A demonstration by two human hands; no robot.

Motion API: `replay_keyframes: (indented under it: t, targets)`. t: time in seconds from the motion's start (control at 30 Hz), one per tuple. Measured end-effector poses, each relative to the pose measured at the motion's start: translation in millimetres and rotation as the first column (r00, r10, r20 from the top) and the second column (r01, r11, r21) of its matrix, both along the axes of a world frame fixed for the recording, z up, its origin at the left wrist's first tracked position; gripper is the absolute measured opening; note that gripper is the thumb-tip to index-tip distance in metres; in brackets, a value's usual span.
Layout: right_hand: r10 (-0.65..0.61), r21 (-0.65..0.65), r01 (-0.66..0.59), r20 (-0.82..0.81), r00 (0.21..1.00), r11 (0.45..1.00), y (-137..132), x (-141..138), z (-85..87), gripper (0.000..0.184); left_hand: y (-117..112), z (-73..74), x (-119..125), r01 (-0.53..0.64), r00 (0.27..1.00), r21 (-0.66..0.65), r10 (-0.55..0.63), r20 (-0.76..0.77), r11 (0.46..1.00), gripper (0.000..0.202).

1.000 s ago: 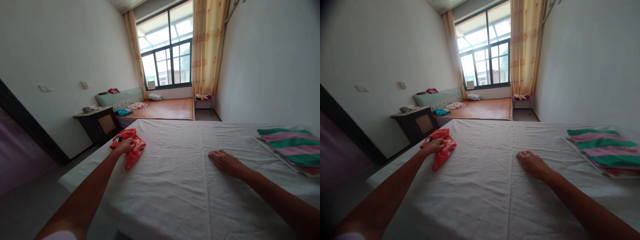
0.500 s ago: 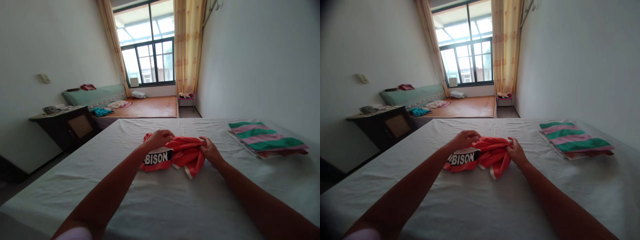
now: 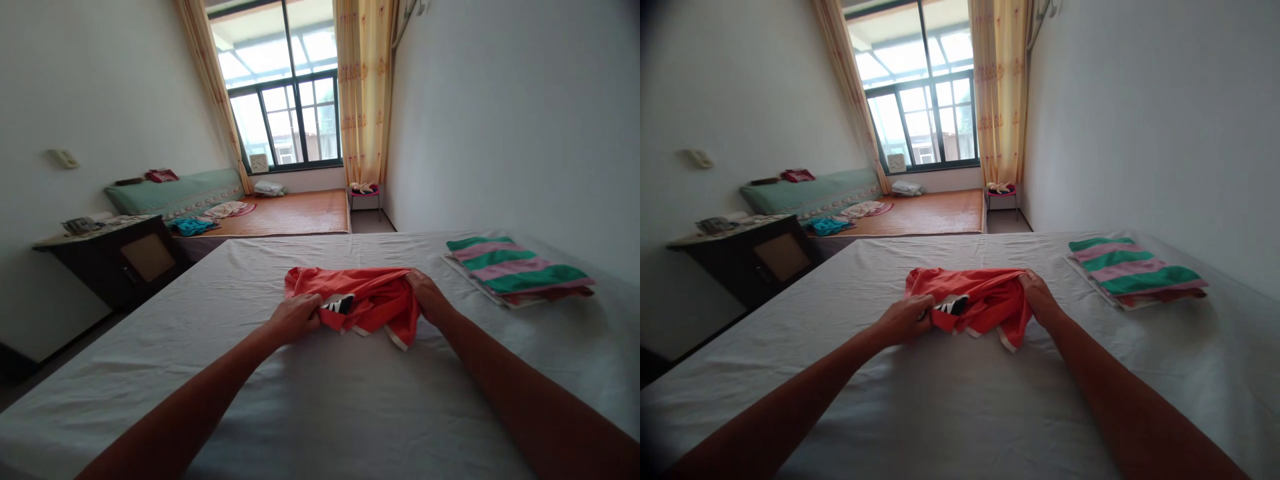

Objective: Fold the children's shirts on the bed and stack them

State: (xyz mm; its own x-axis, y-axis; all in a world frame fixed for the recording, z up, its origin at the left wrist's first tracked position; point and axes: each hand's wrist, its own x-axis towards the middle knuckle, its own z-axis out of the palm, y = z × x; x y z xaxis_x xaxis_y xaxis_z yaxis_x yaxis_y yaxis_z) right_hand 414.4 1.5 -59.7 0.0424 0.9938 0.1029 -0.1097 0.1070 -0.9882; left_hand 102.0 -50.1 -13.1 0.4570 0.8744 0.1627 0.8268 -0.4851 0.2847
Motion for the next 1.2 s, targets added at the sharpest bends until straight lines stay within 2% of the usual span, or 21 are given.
replay_keyframes:
  t: [0.07, 0.1, 0.2, 0.27, 0.33, 0.37, 0.43, 0.47, 0.5, 0.57, 0.63, 0.67, 0.7, 0.77, 0.83, 0.87, 0.93, 1.0, 1.07, 1.13, 1.2]
  targets:
    - [0.024, 0.039, -0.026, 0.038, 0.999, 0.999, -8, 12, 19.4, 0.024, 4, 20.6, -3, -0.020, 0.944, -0.134, 0.063, 0.324, 0.991, 0.006]
    - [0.052, 0.061, -0.056, 0.069, 0.996, 0.997, -13, 21, 32.4, 0.029, 6, 33.5, -6, 0.005, 0.861, -0.201, 0.098, 0.499, 0.979, 0.008]
    - [0.200, 0.095, -0.229, 0.247, 0.948, 0.969, -30, 51, 79.0, 0.057, 9, 74.2, -18, 0.117, 0.454, -0.233, 0.157, 0.877, 0.965, 0.014]
    - [0.284, 0.076, -0.350, 0.441, 0.852, 0.934, -34, 65, 107.3, 0.069, 16, 95.7, -27, 0.124, 0.188, -0.173, 0.148, 0.971, 0.977, 0.013]
    - [0.271, 0.057, -0.392, 0.631, 0.727, 0.918, -26, 69, 127.2, 0.064, 30, 108.5, -34, 0.122, -0.008, -0.134, 0.136, 0.991, 0.983, 0.010]
    - [0.184, 0.088, -0.345, 0.709, 0.681, 0.935, -18, 66, 133.6, 0.057, 41, 111.6, -37, 0.119, -0.078, -0.118, 0.128, 0.989, 0.986, 0.009]
    - [-0.160, 0.270, -0.103, 0.790, 0.592, 0.957, 3, 54, 141.1, 0.045, 69, 112.0, -40, 0.074, -0.188, -0.073, 0.086, 0.978, 0.995, 0.005]
    - [-0.372, 0.406, 0.048, 0.775, 0.511, 0.913, 13, 47, 142.8, 0.042, 84, 109.7, -42, 0.030, -0.234, -0.055, 0.060, 0.970, 0.998, 0.004]
    - [-0.554, 0.536, 0.168, 0.729, 0.402, 0.827, 22, 38, 143.5, 0.043, 98, 105.8, -44, -0.025, -0.275, -0.054, 0.045, 0.960, 0.998, 0.006]
    - [-0.747, 0.708, 0.238, 0.632, 0.207, 0.665, 34, 23, 141.6, 0.051, 119, 93.6, -52, -0.124, -0.314, -0.140, 0.095, 0.945, 0.982, 0.012]
    - [-0.781, 0.764, 0.164, 0.611, 0.128, 0.624, 37, 13, 134.3, 0.060, 125, 75.9, -65, -0.202, -0.235, -0.250, 0.201, 0.951, 0.947, 0.019]
    - [-0.774, 0.764, 0.123, 0.622, 0.120, 0.633, 36, 9, 128.0, 0.062, 122, 65.3, -72, -0.211, -0.144, -0.281, 0.254, 0.956, 0.936, 0.023]
    - [-0.754, 0.750, 0.081, 0.645, 0.127, 0.656, 33, 5, 120.0, 0.061, 116, 54.0, -79, -0.183, -0.017, -0.293, 0.294, 0.955, 0.939, 0.028]
    - [-0.647, 0.666, -0.036, 0.734, 0.208, 0.745, 23, -3, 99.5, 0.048, 100, 30.5, -90, -0.010, 0.302, -0.329, 0.317, 0.899, 0.944, 0.036]
    - [-0.379, 0.477, -0.260, 0.857, 0.349, 0.840, 7, -17, 75.4, 0.033, 85, 8.7, -95, 0.140, 0.614, -0.350, 0.196, 0.765, 0.926, 0.039]
    - [-0.196, 0.363, -0.400, 0.895, 0.400, 0.842, -2, -28, 63.4, 0.029, 81, -0.9, -95, 0.163, 0.736, -0.318, 0.100, 0.669, 0.934, 0.040]
    - [0.062, 0.226, -0.623, 0.912, 0.405, 0.748, -24, -54, 42.0, 0.035, 79, -16.9, -92, 0.132, 0.903, -0.159, -0.053, 0.426, 0.978, 0.045]
    - [0.080, 0.213, -0.696, 0.928, 0.363, 0.686, -43, -84, 26.3, 0.059, 84, -28.7, -86, 0.051, 0.983, 0.018, -0.053, 0.178, 0.999, 0.055]
    - [0.016, 0.208, -0.677, 0.951, 0.309, 0.706, -53, -108, 17.0, 0.066, 93, -37.0, -78, -0.043, 0.999, 0.107, 0.042, 0.012, 0.993, 0.055]
    - [-0.035, 0.193, -0.631, 0.967, 0.254, 0.751, -54, -122, 13.6, 0.047, 101, -42.3, -69, -0.113, 0.991, 0.120, 0.121, -0.065, 0.986, 0.044]
    - [-0.025, 0.186, -0.596, 0.963, 0.267, 0.781, -50, -127, 14.8, 0.026, 108, -44.5, -62, -0.168, 0.982, 0.115, 0.177, -0.069, 0.979, 0.029]
